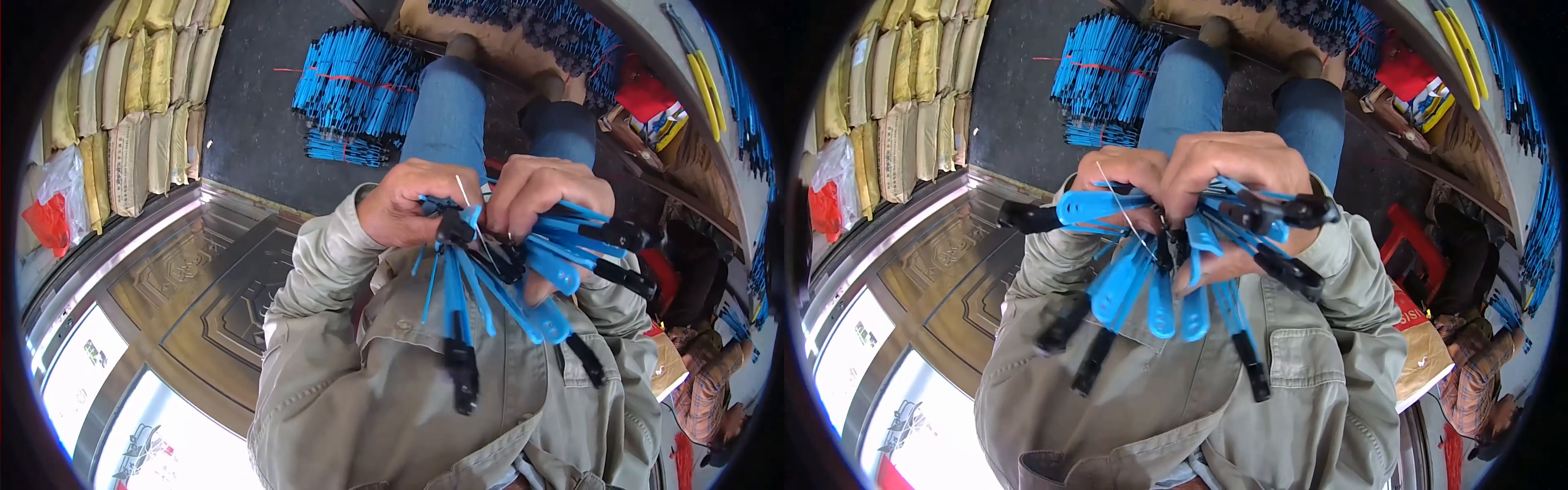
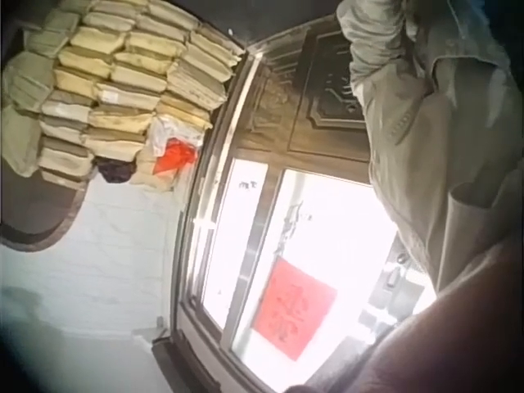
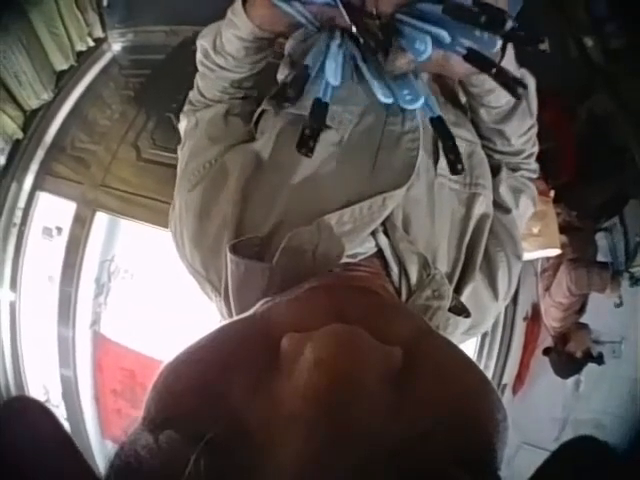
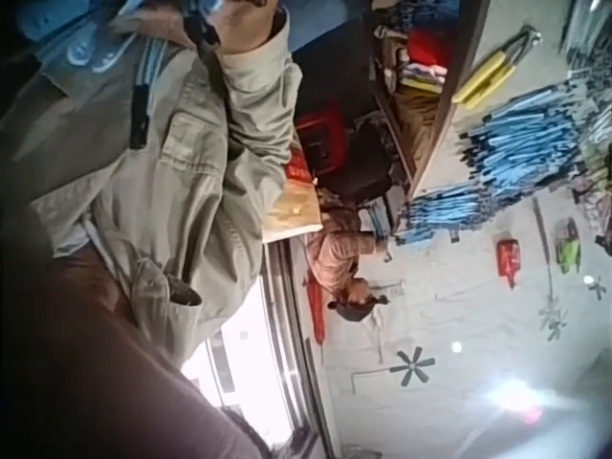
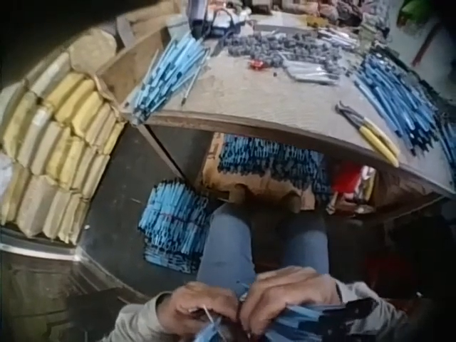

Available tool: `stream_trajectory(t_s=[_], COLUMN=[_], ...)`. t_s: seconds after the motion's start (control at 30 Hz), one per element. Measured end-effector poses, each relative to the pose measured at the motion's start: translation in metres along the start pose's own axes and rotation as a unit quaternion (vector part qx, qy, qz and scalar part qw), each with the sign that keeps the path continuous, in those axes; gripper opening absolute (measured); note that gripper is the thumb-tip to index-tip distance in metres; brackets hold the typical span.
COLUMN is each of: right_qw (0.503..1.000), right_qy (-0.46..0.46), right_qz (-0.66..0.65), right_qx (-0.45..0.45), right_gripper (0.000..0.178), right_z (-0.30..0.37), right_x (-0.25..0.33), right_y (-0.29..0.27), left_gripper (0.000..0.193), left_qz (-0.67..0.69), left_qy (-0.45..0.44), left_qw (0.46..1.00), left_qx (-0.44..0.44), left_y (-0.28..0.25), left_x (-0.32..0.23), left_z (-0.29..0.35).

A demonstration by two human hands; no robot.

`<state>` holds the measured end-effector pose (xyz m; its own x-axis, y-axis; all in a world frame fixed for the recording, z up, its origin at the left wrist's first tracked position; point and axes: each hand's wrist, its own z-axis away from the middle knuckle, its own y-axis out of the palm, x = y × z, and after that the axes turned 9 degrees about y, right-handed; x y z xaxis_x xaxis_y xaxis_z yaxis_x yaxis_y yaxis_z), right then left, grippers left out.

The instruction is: Assembling small blue and black plastic components on a production floor.

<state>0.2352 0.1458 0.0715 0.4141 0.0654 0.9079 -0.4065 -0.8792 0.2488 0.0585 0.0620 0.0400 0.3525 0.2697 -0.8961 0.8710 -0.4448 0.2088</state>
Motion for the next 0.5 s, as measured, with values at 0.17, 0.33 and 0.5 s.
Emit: stream_trajectory(t_s=[0.17,0.33,0.5], right_qw=[0.997,0.995,0.997], right_qy=[0.029,0.024,0.016], right_qz=[0.068,0.086,0.076], right_qx=[0.005,0.034,-0.017], right_gripper=[0.030,0.024,0.020], right_z=[0.014,0.027,0.038], right_x=[0.001,0.005,0.007], right_y=[0.002,0.018,0.012], left_gripper=[0.011,0.007,0.003], left_qz=[-0.016,0.063,0.058], left_qy=[0.004,-0.039,0.033], left_qw=[1.000,0.981,0.977], left_qx=[-0.011,-0.180,-0.203], left_y=[0.008,0.019,0.014], left_x=[0.010,0.017,0.021], left_z=[0.010,0.025,0.028])
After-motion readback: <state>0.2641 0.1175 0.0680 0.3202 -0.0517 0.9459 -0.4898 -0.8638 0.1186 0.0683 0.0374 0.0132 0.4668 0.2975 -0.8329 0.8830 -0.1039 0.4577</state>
